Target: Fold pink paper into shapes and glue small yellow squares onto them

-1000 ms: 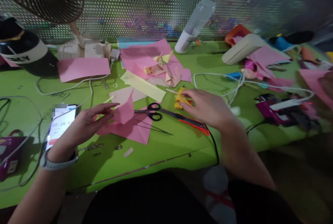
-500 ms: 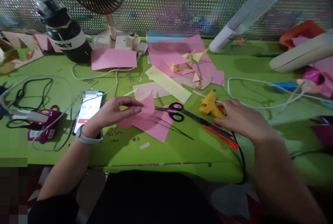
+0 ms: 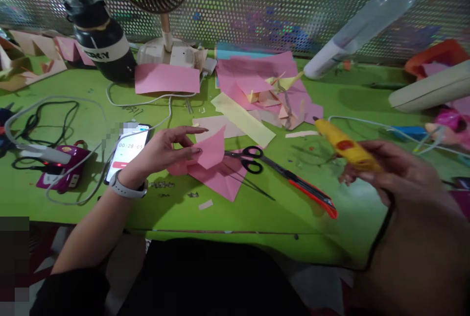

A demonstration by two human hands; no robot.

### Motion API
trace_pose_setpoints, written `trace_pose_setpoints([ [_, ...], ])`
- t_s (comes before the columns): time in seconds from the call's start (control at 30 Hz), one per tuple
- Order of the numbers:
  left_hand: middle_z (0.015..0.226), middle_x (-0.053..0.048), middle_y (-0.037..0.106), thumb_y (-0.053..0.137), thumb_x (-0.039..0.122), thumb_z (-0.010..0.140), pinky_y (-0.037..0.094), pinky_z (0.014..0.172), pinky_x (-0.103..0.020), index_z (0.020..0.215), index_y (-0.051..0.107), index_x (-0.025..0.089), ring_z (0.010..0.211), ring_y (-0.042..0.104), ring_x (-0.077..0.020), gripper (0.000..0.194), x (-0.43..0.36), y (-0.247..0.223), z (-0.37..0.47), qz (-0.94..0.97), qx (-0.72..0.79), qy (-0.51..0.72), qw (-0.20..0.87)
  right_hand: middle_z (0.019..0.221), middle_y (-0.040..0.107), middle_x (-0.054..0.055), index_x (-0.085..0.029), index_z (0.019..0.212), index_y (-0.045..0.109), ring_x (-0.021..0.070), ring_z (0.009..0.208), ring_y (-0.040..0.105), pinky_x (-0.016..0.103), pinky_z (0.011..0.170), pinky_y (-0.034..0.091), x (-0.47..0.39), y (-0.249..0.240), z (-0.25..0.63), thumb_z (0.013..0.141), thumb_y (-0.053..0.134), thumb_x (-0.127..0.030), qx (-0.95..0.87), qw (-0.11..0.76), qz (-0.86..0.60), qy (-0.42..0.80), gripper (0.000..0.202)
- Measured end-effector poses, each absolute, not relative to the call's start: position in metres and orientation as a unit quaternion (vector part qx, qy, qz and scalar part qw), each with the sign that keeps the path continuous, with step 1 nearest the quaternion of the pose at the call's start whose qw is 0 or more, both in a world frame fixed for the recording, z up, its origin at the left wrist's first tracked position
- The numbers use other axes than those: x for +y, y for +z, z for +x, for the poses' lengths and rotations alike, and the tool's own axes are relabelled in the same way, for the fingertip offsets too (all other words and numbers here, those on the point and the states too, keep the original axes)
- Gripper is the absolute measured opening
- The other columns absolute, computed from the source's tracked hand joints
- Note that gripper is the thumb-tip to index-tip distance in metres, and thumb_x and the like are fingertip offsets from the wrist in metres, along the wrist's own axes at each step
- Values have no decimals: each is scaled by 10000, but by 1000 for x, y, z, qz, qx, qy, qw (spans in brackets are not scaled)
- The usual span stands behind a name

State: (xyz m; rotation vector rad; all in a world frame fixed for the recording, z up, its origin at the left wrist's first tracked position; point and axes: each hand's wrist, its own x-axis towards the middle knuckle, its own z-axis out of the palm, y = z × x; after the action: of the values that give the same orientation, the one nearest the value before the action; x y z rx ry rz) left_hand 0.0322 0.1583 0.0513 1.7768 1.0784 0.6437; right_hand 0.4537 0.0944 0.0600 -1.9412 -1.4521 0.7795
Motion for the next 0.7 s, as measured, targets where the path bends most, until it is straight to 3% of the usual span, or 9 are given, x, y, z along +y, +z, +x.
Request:
trace_pose_setpoints([
  [0.07,890,-41,775,695,372,884,553,910,-339,1289,637,180,841,725,-167,452,158,49,33,694,441,259,507,821,663,127,-238,1017,611,223,534,554,400,541,446,98,60,442,613,583,-422,-507,339,-681,406,444],
  [0.17,1012,-91,768,651,410,906,593,800,-320,1259,644,153,905,729,-197,437,159,47,35,647,443,254,566,930,648,208,-200,963,659,177,454,443,418,487,360,107,62,422,675,491,-450,-471,333,-647,499,417],
  [0.3,1034,-100,755,593,431,937,581,772,-296,1248,643,147,914,719,-196,424,159,49,36,645,449,252,565,834,611,87,-238,849,611,118,413,379,341,441,287,115,67,401,672,574,-330,-462,381,-590,542,203],
  [0.4,1071,-108,741,566,448,948,558,743,-274,1235,652,144,919,702,-197,427,159,52,35,655,453,245,552,746,589,13,-232,834,619,86,391,391,283,403,256,114,69,388,683,701,-286,-462,376,-541,593,180],
  [0.53,1140,-116,721,542,512,948,547,751,-275,1241,653,144,957,687,-211,484,160,53,34,648,468,238,552,655,574,-15,-197,859,663,72,421,424,234,387,293,112,71,369,729,768,-306,-477,342,-565,580,199],
  [0.7,1158,-109,731,518,563,947,547,847,-327,1197,679,161,1015,687,-239,501,161,50,37,695,488,221,481,797,654,11,-186,870,659,48,418,439,209,361,312,112,72,354,739,744,-272,-475,372,-525,600,178],
])
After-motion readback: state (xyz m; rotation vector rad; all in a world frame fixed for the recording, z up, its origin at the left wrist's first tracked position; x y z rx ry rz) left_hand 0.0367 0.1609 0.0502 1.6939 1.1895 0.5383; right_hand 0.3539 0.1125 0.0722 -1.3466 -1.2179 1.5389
